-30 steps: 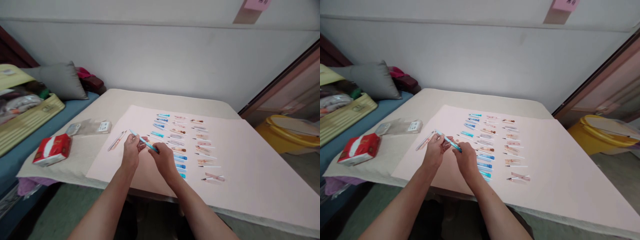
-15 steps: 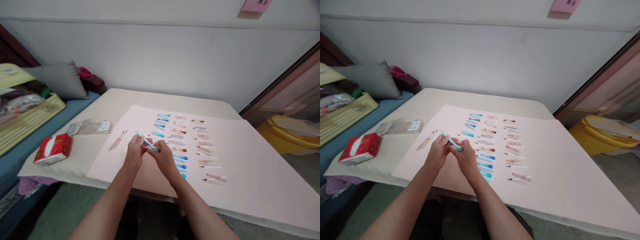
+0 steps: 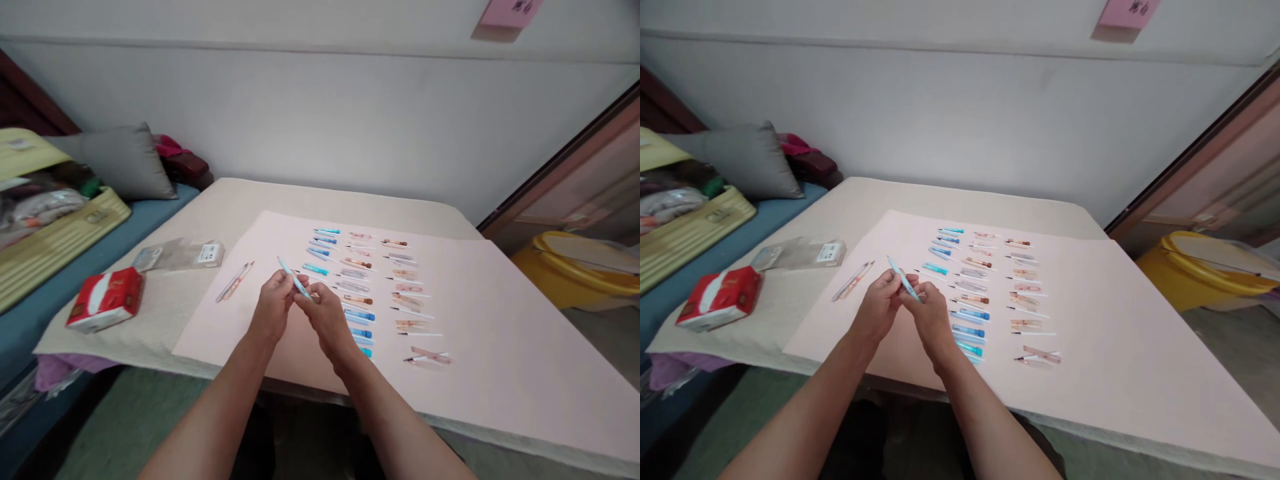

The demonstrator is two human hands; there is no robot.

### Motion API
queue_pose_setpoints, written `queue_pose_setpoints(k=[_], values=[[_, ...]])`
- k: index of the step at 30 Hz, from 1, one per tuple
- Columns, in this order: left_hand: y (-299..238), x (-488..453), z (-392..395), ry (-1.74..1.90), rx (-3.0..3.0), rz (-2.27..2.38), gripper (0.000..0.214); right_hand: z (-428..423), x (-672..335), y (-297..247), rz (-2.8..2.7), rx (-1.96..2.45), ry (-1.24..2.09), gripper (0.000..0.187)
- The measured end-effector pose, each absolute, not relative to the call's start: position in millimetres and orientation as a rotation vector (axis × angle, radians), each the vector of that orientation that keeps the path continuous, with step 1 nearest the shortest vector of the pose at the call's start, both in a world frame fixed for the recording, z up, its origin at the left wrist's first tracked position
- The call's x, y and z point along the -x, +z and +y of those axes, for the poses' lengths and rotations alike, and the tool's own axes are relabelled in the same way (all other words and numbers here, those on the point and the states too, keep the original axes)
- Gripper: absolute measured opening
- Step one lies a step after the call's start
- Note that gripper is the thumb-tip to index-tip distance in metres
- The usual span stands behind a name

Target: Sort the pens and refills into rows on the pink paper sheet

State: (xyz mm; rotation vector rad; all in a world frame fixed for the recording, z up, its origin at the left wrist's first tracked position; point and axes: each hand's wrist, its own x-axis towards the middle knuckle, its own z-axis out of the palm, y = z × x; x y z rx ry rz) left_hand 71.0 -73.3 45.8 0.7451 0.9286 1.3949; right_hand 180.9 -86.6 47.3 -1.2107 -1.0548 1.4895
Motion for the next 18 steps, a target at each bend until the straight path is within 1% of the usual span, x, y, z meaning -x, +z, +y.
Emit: queue_pose_setpoints(k=[2, 6, 8, 14, 16, 18], values=[[46.7, -71.0, -73.9, 1.391, -0.757, 0.904, 0.018, -86.3, -180.8, 47.5, -0.945, 1.101, 1.639, 0.027], [49.5, -71.4, -74.5, 1.343, -0.768, 0.814, 0.020, -83.3, -185.5, 47.6, -0.593, 0.829, 2.156, 0.025], [50.5, -72.1, -74.5, 1.324, -0.761, 0.773, 0.019, -82.7, -186.8, 47.4, -0.467, 0.754, 2.247, 0.025], [49.0, -73.1, -74.0, 1.283, -0.798, 0.739, 0.019, -84.3, -185.3, 43.5, -0.463, 0.809, 2.155, 0.028], [49.9, -73.4, -74.7, 1.283, -0.804, 0.738, 0.018, -83.2, -187.4, 42.5, -0.562, 0.858, 2.070, 0.027], [52.8, -74.4, -76.2, 1.297, -0.808, 0.745, 0.018, -81.8, -190.8, 43.1, -0.720, 0.923, 1.911, 0.027]])
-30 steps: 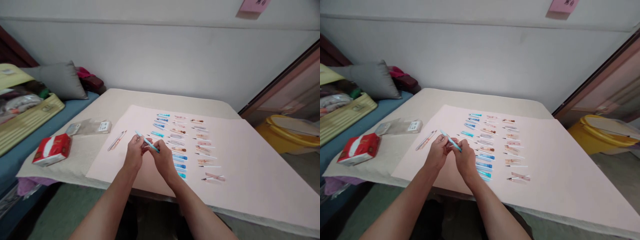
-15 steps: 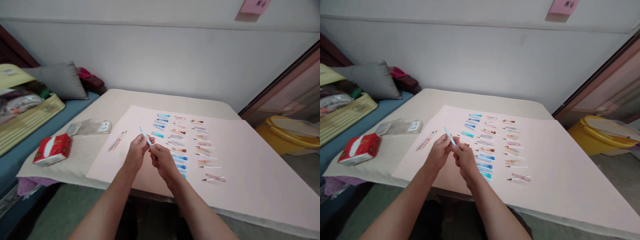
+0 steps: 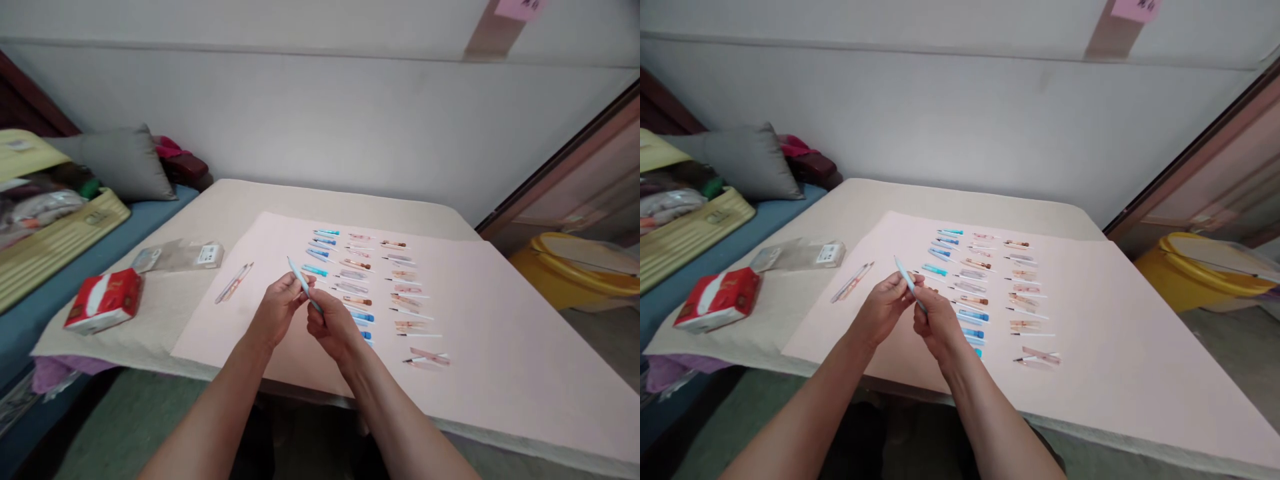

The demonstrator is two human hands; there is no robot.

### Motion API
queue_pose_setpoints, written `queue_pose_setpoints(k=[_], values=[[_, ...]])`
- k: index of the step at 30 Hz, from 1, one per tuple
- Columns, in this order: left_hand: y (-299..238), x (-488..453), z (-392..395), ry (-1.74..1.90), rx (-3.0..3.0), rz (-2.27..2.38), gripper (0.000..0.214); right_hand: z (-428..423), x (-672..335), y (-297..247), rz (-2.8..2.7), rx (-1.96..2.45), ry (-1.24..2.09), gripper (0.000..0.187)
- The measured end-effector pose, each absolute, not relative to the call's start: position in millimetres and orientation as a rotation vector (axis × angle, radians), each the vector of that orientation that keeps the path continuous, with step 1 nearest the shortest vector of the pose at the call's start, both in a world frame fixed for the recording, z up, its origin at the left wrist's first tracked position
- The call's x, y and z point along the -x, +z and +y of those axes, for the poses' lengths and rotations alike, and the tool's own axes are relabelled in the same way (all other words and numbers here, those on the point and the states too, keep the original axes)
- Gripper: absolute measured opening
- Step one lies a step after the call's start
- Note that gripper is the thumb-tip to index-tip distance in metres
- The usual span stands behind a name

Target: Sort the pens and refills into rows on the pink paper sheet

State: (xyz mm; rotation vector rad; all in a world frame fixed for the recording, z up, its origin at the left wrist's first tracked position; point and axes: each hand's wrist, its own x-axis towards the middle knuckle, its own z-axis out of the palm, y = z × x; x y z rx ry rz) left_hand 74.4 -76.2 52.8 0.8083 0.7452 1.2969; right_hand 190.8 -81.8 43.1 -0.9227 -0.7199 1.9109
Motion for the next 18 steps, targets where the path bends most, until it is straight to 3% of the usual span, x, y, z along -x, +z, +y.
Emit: queue_pose_setpoints(k=[6, 8, 14, 18], values=[[59.8, -76.5, -81.5, 1.386, -0.796, 0.873, 0.024, -84.4, -192.1, 52.8, -1.216, 1.159, 1.331, 0.026], [59.0, -75.2, -81.4, 1.407, -0.772, 0.925, 0.025, -86.7, -189.0, 54.0, -1.219, 1.140, 1.385, 0.025], [60.1, -71.0, -79.6, 1.299, -0.789, 0.738, 0.027, -86.8, -188.3, 45.0, -0.804, 0.877, 1.973, 0.028], [59.7, -72.9, -80.4, 1.254, -0.768, 0.761, 0.030, -84.4, -192.5, 43.7, -0.949, 0.976, 1.755, 0.030]])
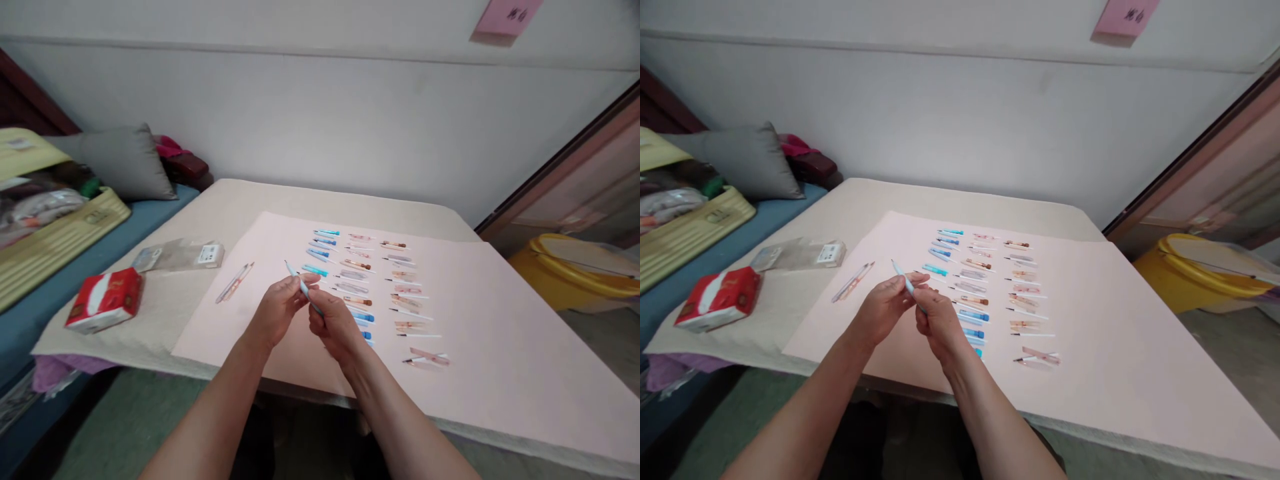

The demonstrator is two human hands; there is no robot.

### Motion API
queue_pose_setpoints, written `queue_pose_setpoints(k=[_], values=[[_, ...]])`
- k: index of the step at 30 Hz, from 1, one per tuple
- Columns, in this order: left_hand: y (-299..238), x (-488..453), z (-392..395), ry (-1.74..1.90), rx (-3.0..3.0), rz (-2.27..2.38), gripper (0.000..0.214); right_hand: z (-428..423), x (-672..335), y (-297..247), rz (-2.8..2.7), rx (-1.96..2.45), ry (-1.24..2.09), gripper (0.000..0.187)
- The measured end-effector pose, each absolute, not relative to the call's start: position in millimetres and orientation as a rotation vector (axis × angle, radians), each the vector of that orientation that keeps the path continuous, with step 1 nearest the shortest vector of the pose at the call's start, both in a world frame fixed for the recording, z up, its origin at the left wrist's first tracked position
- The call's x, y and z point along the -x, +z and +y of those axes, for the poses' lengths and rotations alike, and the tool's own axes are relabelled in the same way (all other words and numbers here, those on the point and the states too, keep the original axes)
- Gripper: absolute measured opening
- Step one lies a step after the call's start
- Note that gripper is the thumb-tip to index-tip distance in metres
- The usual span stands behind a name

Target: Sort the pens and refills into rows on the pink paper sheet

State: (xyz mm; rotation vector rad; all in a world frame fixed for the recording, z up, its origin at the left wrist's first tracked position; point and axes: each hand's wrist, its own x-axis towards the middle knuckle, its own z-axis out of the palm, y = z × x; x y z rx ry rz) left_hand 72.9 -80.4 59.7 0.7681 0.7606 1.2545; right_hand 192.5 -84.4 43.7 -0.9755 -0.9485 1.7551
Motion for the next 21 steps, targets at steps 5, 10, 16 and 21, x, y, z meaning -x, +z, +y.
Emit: queue_pose_setpoints(k=[5, 10, 16, 21], values=[[52.7, -72.8, -78.5, 1.463, -0.786, 1.052, 0.023, -87.0, -189.0, 50.1, -1.324, 1.186, 1.310, 0.026], [54.3, -66.7, -76.6, 1.446, -0.732, 1.021, 0.021, -91.3, -184.4, 47.1, -1.111, 1.095, 1.655, 0.028], [60.7, -62.4, -78.3, 1.263, -0.589, 0.761, 0.026, -90.3, -186.7, 40.3, -0.710, 0.880, 2.098, 0.026], [55.5, -64.3, -76.5, 1.353, -0.663, 0.915, 0.021, -89.0, -184.0, 42.2, -0.959, 1.039, 1.691, 0.028]])
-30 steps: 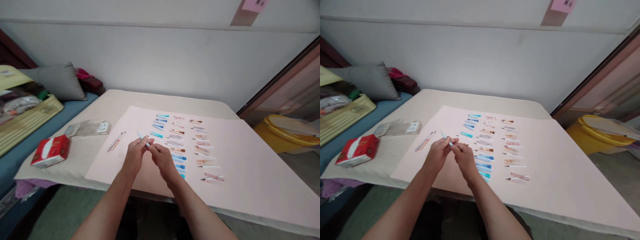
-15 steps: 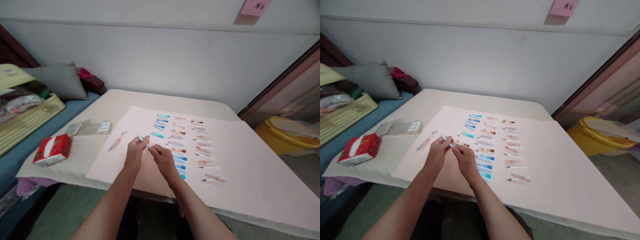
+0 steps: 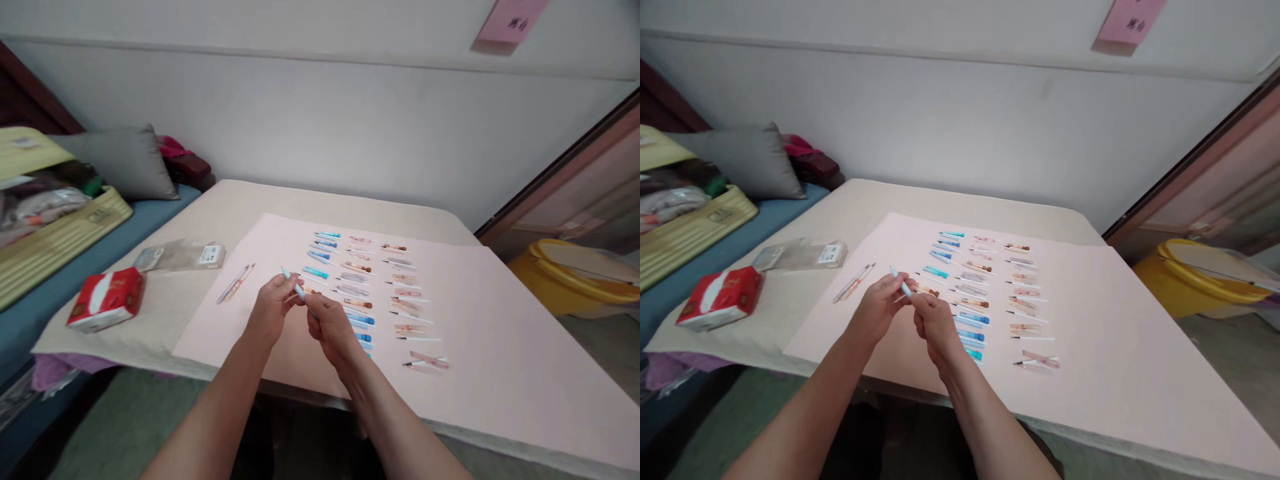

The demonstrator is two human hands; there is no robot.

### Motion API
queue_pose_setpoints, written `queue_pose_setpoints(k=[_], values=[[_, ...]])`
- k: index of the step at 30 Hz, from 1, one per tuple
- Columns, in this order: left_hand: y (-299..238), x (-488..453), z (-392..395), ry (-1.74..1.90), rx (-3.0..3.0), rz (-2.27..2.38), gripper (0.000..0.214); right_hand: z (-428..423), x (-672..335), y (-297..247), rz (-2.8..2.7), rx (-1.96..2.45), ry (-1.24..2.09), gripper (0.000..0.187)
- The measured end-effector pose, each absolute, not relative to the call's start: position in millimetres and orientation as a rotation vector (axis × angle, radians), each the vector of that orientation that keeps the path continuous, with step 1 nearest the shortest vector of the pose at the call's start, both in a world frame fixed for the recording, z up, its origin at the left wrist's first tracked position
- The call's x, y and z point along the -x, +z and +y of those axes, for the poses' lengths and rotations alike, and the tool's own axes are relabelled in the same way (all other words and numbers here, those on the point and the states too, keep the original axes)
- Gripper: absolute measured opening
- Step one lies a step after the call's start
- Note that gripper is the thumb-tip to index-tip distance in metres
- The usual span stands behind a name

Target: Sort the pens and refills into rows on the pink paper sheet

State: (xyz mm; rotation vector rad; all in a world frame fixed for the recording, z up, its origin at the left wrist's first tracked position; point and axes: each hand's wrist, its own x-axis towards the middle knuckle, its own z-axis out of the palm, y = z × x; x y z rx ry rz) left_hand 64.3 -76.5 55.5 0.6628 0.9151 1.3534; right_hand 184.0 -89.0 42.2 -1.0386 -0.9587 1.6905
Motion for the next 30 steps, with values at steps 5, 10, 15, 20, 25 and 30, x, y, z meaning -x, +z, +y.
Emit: queue_pose_setpoints(k=[5, 10, 15, 20, 25, 30], values=[[50.0, -63.4, -74.6, 1.451, -0.786, 1.006, 0.018, -90.0, -186.2, 45.3, -0.991, 1.073, 1.673, 0.028], [52.7, -62.3, -74.3, 1.329, -0.768, 0.819, 0.020, -89.0, -191.9, 42.9, -0.677, 0.860, 2.158, 0.028], [54.5, -65.0, -75.4, 1.346, -0.760, 0.883, 0.023, -87.4, -188.0, 43.6, -0.865, 1.004, 1.790, 0.028], [54.1, -65.2, -75.9, 1.489, -0.869, 1.089, 0.020, -90.6, -183.9, 44.7, -1.001, 1.073, 1.661, 0.031], [57.0, -62.5, -75.2, 1.319, -0.727, 0.869, 0.021, -91.4, -186.8, 40.5, -0.699, 0.869, 2.123, 0.030], [53.3, -61.8, -75.4, 1.375, -0.715, 0.981, 0.021, -91.1, -184.4, 42.7, -0.782, 0.921, 1.941, 0.030]])
